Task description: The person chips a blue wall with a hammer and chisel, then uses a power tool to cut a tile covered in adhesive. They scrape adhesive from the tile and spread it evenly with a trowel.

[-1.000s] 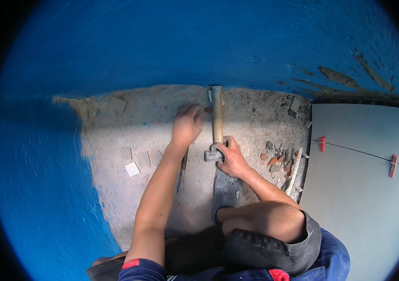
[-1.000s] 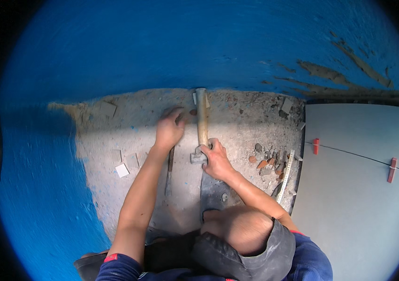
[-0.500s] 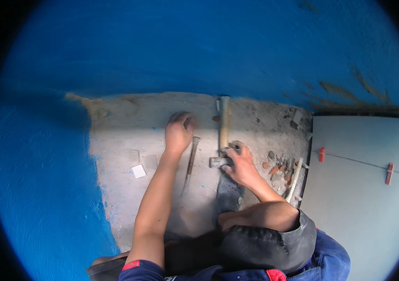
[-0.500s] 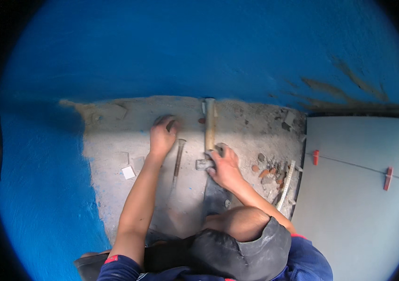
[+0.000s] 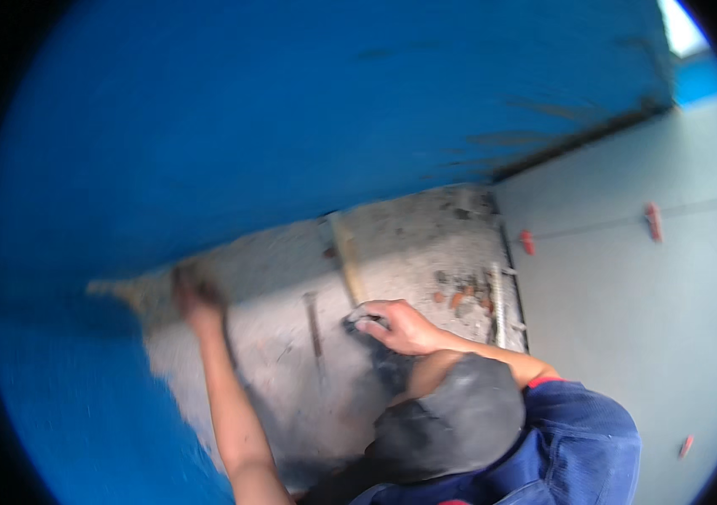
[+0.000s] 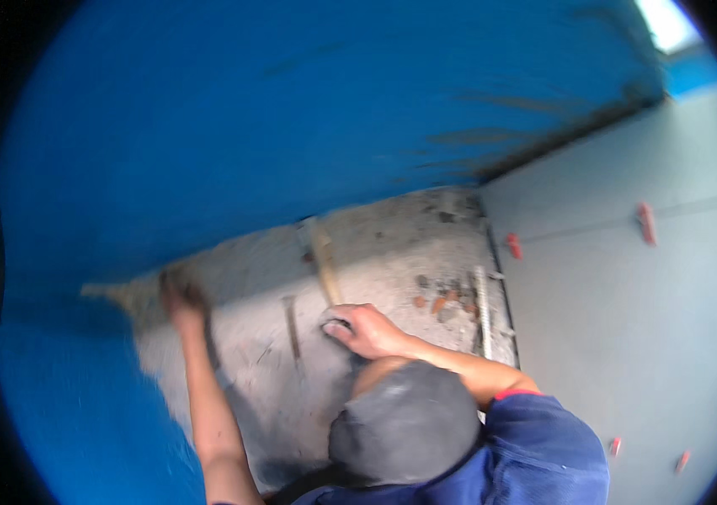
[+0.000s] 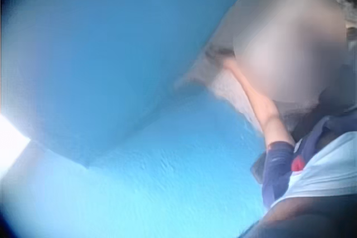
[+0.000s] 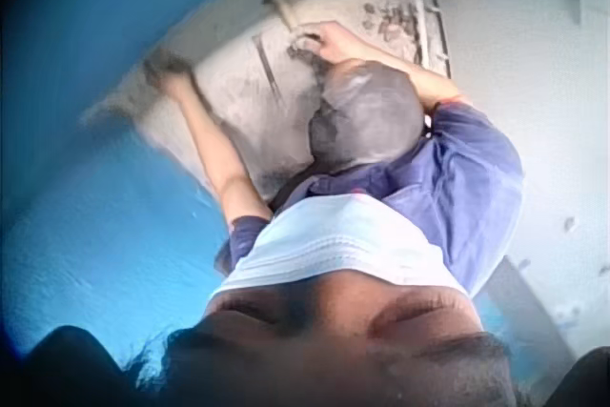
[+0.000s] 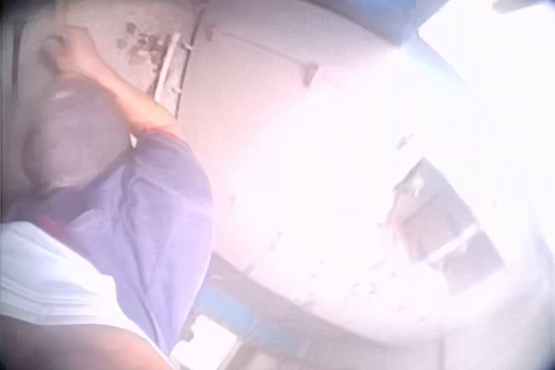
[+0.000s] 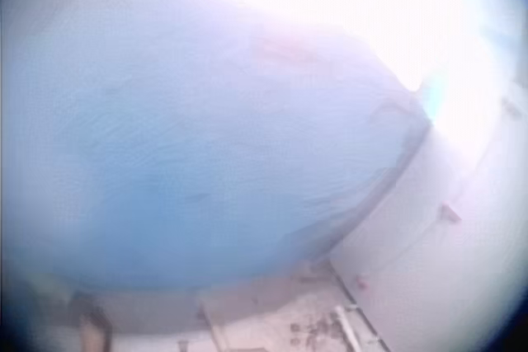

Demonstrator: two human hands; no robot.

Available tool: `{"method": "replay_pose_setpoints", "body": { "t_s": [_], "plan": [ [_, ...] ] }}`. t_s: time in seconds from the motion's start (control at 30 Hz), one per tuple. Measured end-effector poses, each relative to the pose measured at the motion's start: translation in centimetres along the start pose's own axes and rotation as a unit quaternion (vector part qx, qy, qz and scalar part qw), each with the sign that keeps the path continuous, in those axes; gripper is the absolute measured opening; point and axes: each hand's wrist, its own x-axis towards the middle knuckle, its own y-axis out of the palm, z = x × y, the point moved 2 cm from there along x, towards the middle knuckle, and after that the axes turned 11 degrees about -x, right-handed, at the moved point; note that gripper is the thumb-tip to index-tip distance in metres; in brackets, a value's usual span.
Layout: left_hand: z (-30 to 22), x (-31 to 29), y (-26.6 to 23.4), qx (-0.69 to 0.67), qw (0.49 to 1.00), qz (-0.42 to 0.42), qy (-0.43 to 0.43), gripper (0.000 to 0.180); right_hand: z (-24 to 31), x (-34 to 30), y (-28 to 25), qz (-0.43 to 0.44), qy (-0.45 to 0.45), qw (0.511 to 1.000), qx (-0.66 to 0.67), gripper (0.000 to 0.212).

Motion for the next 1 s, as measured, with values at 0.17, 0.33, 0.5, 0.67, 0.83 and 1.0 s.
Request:
{"method": "replay_pose_setpoints", "body": {
  "t_s": [0.17,0.33,0.5,0.67,0.83,1.0],
  "plan": [
    [0.7,-0.2,-1.7,0.060,0.994,-0.040,-0.077,0.044,6.0,-5.0,-11.2,0.021,-0.016,0.953,0.300,0.027],
    [-6.2,-4.5,-7.4,0.088,0.972,0.076,-0.206,0.046,15.7,-11.9,-12.5,-0.125,-0.158,0.980,-0.002,0.029],
    [-16.4,-3.4,-17.4,-0.086,0.946,0.225,-0.216,0.044,17.8,-13.0,-14.5,-0.163,0.058,0.984,-0.045,0.030],
    [-30.8,-2.6,-27.6,-0.096,0.902,0.415,-0.071,0.048,19.1,-19.1,-17.9,-0.221,0.192,0.952,-0.086,0.031],
    [-39.1,0.3,-38.1,-0.069,0.842,0.511,0.157,0.020,20.2,-30.1,-18.3,-0.311,0.231,0.913,-0.127,0.023],
    [-44.2,6.9,-47.3,-0.040,0.765,0.628,0.139,0.041,25.7,-42.1,-15.6,-0.316,0.414,0.853,-0.005,0.021]
  ]
}}
